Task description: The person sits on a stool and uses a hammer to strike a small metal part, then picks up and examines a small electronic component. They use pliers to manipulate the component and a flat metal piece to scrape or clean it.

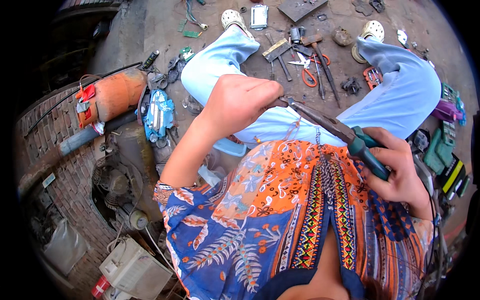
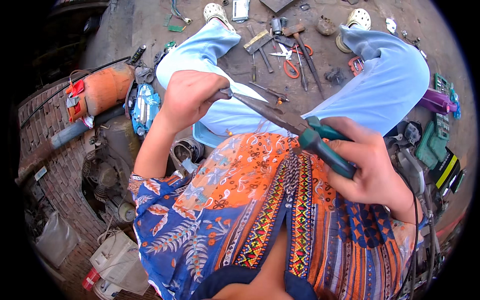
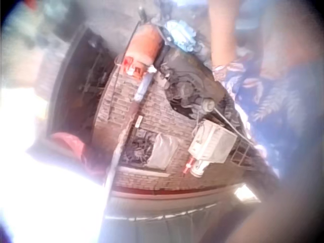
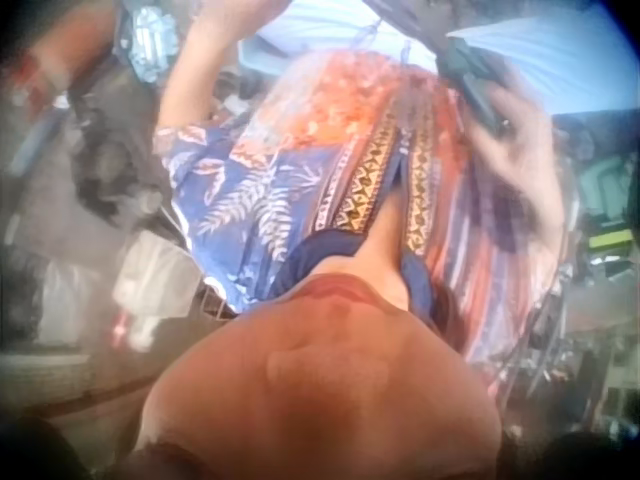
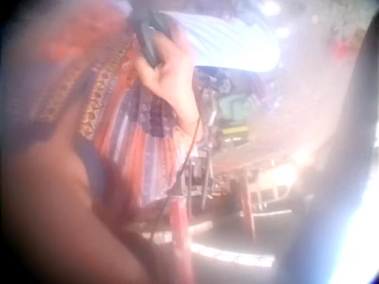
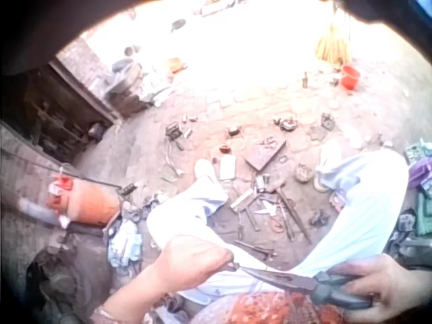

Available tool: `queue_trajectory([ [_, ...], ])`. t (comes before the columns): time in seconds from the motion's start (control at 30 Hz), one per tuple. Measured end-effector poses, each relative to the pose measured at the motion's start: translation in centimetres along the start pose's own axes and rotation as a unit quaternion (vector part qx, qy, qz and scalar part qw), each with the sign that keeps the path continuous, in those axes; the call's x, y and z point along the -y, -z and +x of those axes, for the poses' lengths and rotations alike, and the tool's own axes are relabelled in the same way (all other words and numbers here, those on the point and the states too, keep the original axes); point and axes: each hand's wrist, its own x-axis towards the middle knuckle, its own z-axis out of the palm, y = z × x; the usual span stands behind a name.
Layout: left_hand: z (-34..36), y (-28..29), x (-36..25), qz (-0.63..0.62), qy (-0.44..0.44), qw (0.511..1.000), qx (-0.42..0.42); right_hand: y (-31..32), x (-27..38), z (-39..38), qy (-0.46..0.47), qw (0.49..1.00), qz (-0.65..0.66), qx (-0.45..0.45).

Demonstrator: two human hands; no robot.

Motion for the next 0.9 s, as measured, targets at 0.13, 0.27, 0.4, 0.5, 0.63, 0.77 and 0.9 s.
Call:
queue_trajectory([
  [0.13,0.5,-0.1,0.1,0.071,-0.021,0.997,-0.009,-0.3,-1.3,0.5,-0.019,0.999,0.046,0.017],
  [0.27,1.3,1.0,-0.8,0.134,-0.051,0.989,-0.019,-0.7,-1.2,0.6,-0.068,0.972,0.219,0.056],
  [0.4,2.7,1.0,-1.1,0.016,0.028,0.998,-0.058,-1.5,-1.6,0.7,-0.029,0.982,0.184,0.018],
  [0.5,2.8,1.0,-2.5,-0.356,0.223,0.905,-0.071,-1.8,-1.9,1.1,0.03,0.993,0.112,-0.027],
  [0.63,2.8,1.7,-3.3,-0.639,0.387,0.664,-0.034,-2.8,-2.3,1.2,0.041,0.997,0.009,-0.069],
  [0.77,2.4,1.7,-3.5,-0.662,0.431,0.612,-0.043,-3.3,-2.5,1.4,0.046,0.994,-0.048,-0.085],
  [0.9,2.3,1.0,-3.9,-0.586,0.405,0.695,-0.099,-3.6,-2.5,1.4,0.049,0.994,-0.047,-0.091],
])
